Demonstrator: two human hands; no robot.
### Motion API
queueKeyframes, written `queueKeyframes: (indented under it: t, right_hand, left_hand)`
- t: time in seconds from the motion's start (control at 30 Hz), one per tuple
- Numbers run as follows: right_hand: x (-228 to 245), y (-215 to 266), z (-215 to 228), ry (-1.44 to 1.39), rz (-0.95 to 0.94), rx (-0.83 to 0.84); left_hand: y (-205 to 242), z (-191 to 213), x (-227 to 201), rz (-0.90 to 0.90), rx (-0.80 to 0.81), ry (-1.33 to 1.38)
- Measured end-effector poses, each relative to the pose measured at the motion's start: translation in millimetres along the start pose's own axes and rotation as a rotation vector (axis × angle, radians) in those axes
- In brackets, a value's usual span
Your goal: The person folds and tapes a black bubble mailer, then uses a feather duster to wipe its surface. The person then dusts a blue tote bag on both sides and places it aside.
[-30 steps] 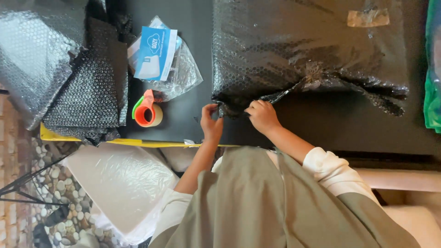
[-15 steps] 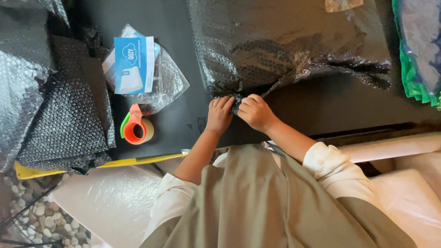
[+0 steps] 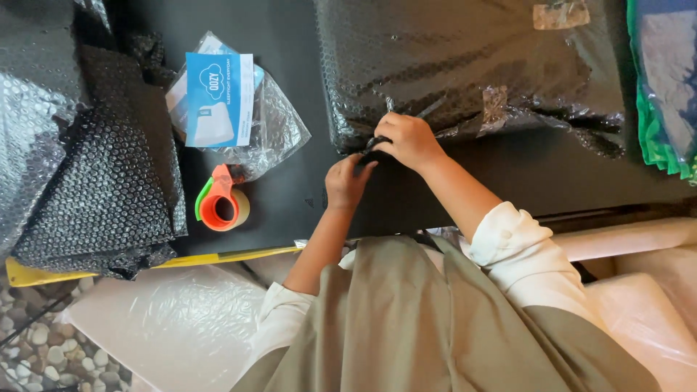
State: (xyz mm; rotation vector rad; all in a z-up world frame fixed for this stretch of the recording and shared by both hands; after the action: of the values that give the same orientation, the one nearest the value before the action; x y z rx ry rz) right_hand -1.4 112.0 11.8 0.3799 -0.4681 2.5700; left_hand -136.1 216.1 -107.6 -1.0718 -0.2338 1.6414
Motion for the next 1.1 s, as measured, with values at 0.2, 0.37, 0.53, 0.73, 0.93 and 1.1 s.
queueKeyframes:
  t: [0.2,0.37,0.53,0.73,0.93,1.1]
  right_hand:
    - [-29.2,-24.7,-4.6,-0.262,-0.368,0.148]
    - [-23.6,-10.7,17.5,-0.448,-0.214,-0.081]
    - [32.2,49.0,36.9,0.163,0.488,-0.436]
    - [8.0,37.9,9.3,0.251,0.385,-0.091]
    - [6.2,31.1,6.4,0.190,0.341,0.223]
    - [3.6,31.6,5.9,0.183,0.313,0.256]
  left_hand:
    - [-95.8,36.0,-12.3,-0.139,0.006,0.125]
    - [-113.3,40.3,-13.4,-0.024,0.076,0.253]
    - [-113.9,42.4,-22.4,0.014,0.060,0.229]
    - [-101.6,90.4,-26.3,0.102,0.229,0.141]
    - [-13.8,234.7,15.6,0.361,0.123,-0.114]
    - [97.6,251.5,28.7,0.591,0.272,-0.331]
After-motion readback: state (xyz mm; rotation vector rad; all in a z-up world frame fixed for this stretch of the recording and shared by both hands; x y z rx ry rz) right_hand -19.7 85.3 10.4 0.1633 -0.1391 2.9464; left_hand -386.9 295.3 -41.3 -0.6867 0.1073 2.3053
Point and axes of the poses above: each hand's wrist, its own y-axis away from the middle knuckle, its own z-axis out of the back of the hand, x = y × z, the point moved 7 cm from there along -y, towards the middle knuckle, and after that the axes turned 3 degrees about -z, right-handed, at the moved point
